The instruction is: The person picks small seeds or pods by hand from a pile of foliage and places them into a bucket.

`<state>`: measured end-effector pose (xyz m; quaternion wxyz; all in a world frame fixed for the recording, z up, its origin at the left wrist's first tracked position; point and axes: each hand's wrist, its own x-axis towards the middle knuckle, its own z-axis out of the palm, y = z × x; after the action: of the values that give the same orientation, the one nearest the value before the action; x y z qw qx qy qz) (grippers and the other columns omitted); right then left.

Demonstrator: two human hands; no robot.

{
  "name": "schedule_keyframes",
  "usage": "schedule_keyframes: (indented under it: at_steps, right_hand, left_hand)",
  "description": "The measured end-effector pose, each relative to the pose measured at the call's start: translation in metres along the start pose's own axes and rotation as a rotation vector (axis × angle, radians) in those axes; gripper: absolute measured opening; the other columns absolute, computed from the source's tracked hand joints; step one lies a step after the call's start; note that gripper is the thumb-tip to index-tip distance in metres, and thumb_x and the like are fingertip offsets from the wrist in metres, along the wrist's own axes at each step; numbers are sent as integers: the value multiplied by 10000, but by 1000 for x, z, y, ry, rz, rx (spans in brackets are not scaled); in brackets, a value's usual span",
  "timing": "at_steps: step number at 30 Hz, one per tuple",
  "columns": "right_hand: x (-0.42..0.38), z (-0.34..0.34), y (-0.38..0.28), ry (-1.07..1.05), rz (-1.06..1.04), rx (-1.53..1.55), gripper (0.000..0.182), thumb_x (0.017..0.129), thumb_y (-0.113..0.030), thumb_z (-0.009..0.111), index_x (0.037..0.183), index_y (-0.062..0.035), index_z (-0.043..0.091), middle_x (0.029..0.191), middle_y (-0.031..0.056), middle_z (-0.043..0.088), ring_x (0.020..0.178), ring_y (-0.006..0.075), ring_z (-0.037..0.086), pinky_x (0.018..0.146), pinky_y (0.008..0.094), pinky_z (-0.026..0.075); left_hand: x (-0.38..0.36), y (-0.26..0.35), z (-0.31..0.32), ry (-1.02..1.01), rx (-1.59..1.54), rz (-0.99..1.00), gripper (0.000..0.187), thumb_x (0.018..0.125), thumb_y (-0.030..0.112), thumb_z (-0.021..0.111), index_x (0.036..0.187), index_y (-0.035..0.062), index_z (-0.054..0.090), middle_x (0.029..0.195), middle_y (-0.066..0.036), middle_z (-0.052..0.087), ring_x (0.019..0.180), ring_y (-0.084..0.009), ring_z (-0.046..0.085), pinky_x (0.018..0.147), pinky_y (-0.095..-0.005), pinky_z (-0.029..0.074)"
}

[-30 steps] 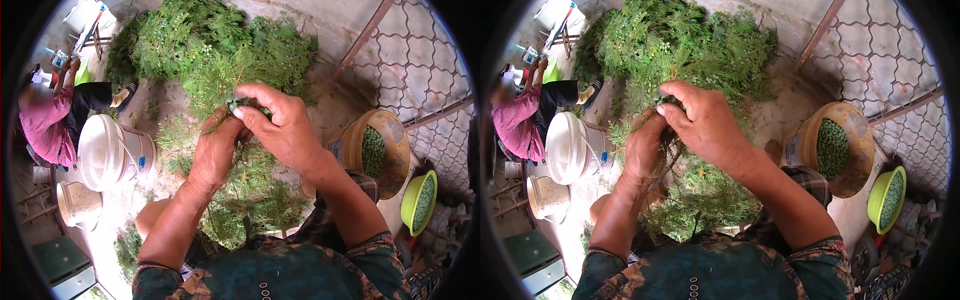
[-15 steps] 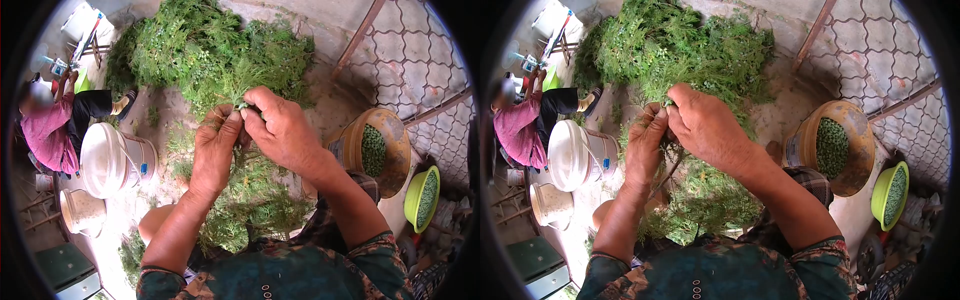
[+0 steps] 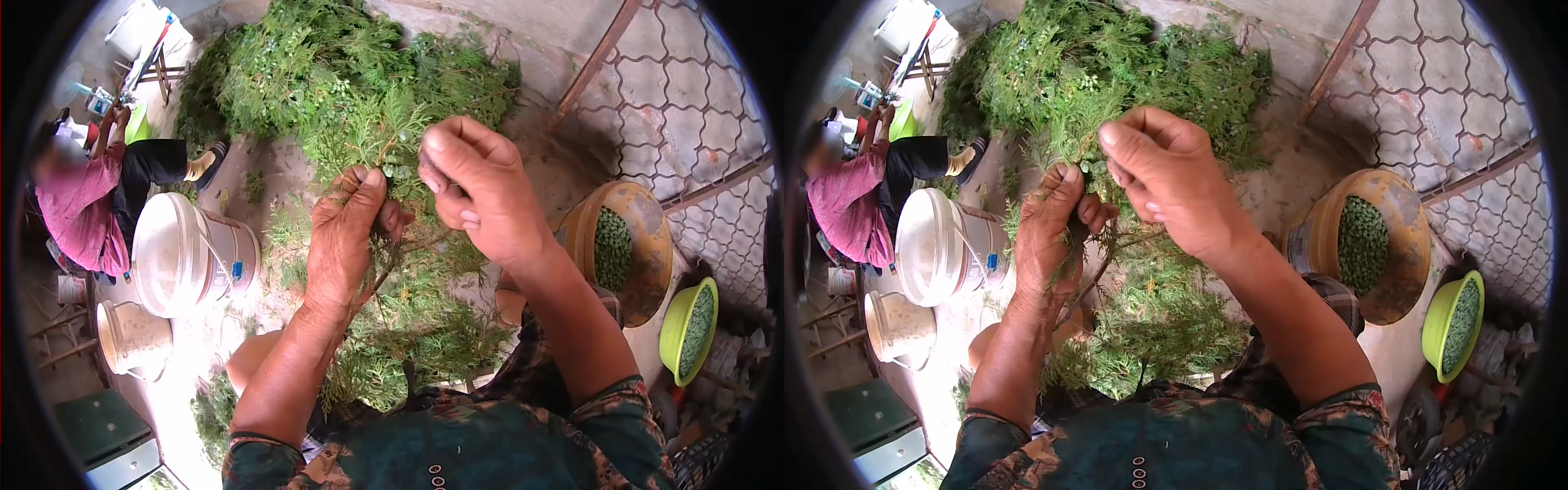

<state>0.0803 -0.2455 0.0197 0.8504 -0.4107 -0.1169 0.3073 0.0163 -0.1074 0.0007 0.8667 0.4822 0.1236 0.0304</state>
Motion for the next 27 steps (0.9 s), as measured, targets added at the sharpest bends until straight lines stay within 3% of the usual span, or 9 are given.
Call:
schedule_keyframes:
  at_steps: [3, 6, 8, 10, 11, 13, 16, 23, 27]
  right_hand:
    - [15, -3, 21, 20, -551, -753, 147, 857, -80, 587, 980, -4, 565, 752, 31, 581, 590, 83, 514, 519, 225, 440]
    - [3, 1, 21, 30, -358, -917, 193, 841, -70, 599, 1010, 19, 569, 788, 64, 622, 656, 109, 567, 593, 233, 473]
    - [3, -1, 22, 29, -426, -1177, 210, 821, -55, 609, 1005, 40, 570, 823, 106, 632, 689, 125, 598, 610, 250, 481]
    - [2, -5, 28, 30, -724, -1464, 199, 801, -32, 612, 983, 38, 576, 847, 137, 630, 690, 181, 621, 611, 269, 485]
    - [2, -4, 28, 31, -722, -1464, 199, 801, -32, 612, 983, 38, 576, 847, 137, 630, 690, 181, 621, 611, 269, 485]
    - [4, -2, 30, 49, -654, -1243, 136, 801, -64, 561, 918, -1, 535, 721, 178, 569, 652, 340, 583, 537, 386, 463]
    - [9, -3, 31, 28, -728, -1080, 130, 810, -83, 551, 916, -13, 522, 692, 180, 558, 639, 353, 574, 528, 405, 458]
    - [5, -4, 36, 48, -668, -1347, 135, 796, -44, 554, 922, -14, 520, 651, 184, 545, 614, 366, 562, 517, 419, 453]
    - [7, 1, 31, 140, -661, -1042, 83, 821, -32, 529, 901, -11, 519, 621, 90, 546, 506, 229, 532, 456, 325, 430]
  left_hand:
    - [0, 0, -2, 18, 98, 25, 179, 928, 216, 489, 840, 60, 486, 621, -8, 456, 573, -104, 436, 622, -263, 420]
    - [0, 2, -5, 30, 267, 65, 226, 942, 232, 463, 820, 48, 510, 620, -17, 505, 571, -94, 460, 599, -250, 422]
    - [1, 2, -6, 40, 342, 80, 242, 943, 231, 463, 801, 44, 520, 623, -17, 514, 573, -88, 462, 582, -242, 408]
    - [2, 1, -7, 19, 470, 149, 266, 942, 218, 463, 753, 40, 521, 614, -7, 511, 567, -75, 453, 543, -225, 373]
    - [2, 1, -7, 18, 471, 148, 266, 942, 218, 463, 753, 40, 521, 614, -7, 511, 567, -75, 453, 543, -225, 373]
    - [0, 4, -4, 38, 558, 166, 263, 939, 200, 462, 744, 38, 529, 599, -3, 507, 557, -60, 440, 515, -211, 354]
    - [2, 5, -4, 28, 506, 179, 243, 934, 182, 470, 750, 40, 540, 586, 3, 502, 546, -51, 433, 489, -203, 341]
    - [0, 6, -2, 102, 689, 165, 227, 919, 152, 492, 727, 43, 543, 581, 2, 504, 533, -47, 440, 466, -202, 335]
    - [2, 4, -1, 76, 162, 56, 163, 906, 131, 505, 766, 54, 536, 583, -10, 487, 529, -93, 448, 569, -255, 424]
